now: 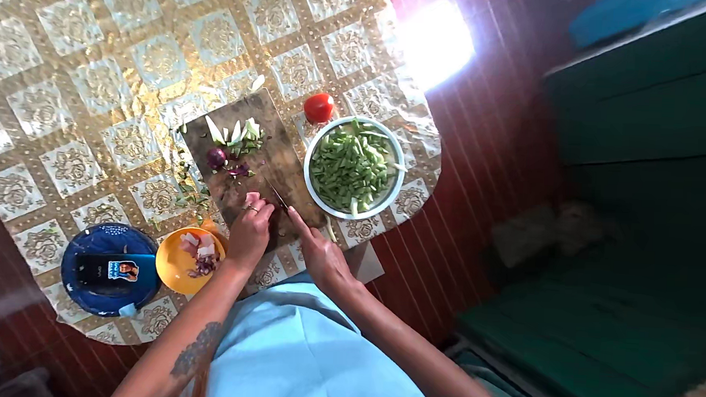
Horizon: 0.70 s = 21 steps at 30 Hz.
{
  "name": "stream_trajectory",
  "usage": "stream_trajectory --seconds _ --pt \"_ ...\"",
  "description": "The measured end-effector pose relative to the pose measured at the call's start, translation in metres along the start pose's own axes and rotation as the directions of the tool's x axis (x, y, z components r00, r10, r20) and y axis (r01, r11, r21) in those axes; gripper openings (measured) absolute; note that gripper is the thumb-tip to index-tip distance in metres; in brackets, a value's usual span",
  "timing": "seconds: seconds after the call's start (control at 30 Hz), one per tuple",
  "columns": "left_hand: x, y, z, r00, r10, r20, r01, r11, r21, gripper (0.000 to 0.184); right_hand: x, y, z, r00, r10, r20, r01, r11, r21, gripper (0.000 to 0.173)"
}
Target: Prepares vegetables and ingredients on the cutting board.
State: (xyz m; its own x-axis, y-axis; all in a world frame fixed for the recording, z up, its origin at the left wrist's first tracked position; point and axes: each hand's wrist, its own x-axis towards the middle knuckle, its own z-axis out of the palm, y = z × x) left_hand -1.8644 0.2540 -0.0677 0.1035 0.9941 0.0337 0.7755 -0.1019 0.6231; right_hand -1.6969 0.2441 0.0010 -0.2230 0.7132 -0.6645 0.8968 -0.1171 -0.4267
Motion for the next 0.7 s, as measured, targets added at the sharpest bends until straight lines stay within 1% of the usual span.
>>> stream_trajectory --seconds 0.03,0.07,0.13,0.2,0.27,0.3,0.37,0.47,0.5,0.57,0.63,0.7 --pt "0.000 0.000 0.000 1.000 -0.020 -0.014 0.020 1.000 -0.014 0.024 0.000 0.000 0.001 1.000 0.015 0.012 -0.015 1.000 -0.005 0.062" --pt "0.002 0.001 -0.003 0.998 -0.051 -0.024 0.051 0.999 -0.008 0.026 0.001 0.000 0.001 0.999 0.027 0.021 -0.027 1.000 -0.008 0.063" --pt "0.006 0.000 -0.005 0.997 -0.072 -0.025 0.073 0.995 0.061 0.021 0.000 0.002 0.001 0.999 0.042 0.031 -0.042 0.999 -0.005 0.063" --pt "0.007 -0.002 -0.006 0.999 -0.046 -0.003 0.046 0.988 0.146 0.017 -0.002 0.002 0.001 0.997 0.047 0.053 -0.047 0.999 -0.001 0.063" --pt "0.010 -0.003 -0.007 1.000 -0.017 0.012 0.014 0.979 0.201 0.021 -0.001 0.001 -0.001 0.996 0.053 0.069 -0.053 0.999 0.005 0.062" --pt "0.013 -0.002 -0.008 0.999 -0.020 0.026 0.015 0.982 0.190 0.023 -0.001 0.002 -0.002 0.997 0.051 0.060 -0.052 0.999 0.014 0.062" --pt "0.019 0.002 -0.010 0.998 -0.018 0.060 0.012 0.994 0.110 0.025 -0.001 0.004 -0.004 0.999 0.037 0.011 -0.037 0.999 0.033 0.062" --pt "0.016 -0.003 -0.004 0.992 0.107 0.060 -0.107 0.994 0.009 0.018 -0.002 0.007 -0.003 0.999 0.010 -0.046 -0.008 0.999 0.044 0.062" --pt "0.012 -0.005 -0.002 0.991 0.128 0.030 -0.127 0.992 -0.015 0.018 -0.003 0.007 -0.003 0.999 0.012 -0.034 -0.010 0.999 0.037 0.062" --pt "0.005 -0.006 0.000 0.995 0.094 -0.031 -0.095 0.995 -0.029 0.020 -0.004 0.006 -0.006 0.999 0.030 0.017 -0.031 0.999 0.033 0.062" --pt "0.000 -0.007 0.002 0.998 0.046 -0.052 -0.046 0.999 -0.005 0.014 -0.007 0.004 -0.007 0.997 0.045 0.064 -0.048 0.998 0.039 0.062" --pt "-0.002 -0.009 0.002 0.998 0.041 -0.041 -0.040 0.999 0.021 0.006 -0.008 0.003 -0.003 0.996 0.033 0.085 -0.037 0.999 0.039 0.062"
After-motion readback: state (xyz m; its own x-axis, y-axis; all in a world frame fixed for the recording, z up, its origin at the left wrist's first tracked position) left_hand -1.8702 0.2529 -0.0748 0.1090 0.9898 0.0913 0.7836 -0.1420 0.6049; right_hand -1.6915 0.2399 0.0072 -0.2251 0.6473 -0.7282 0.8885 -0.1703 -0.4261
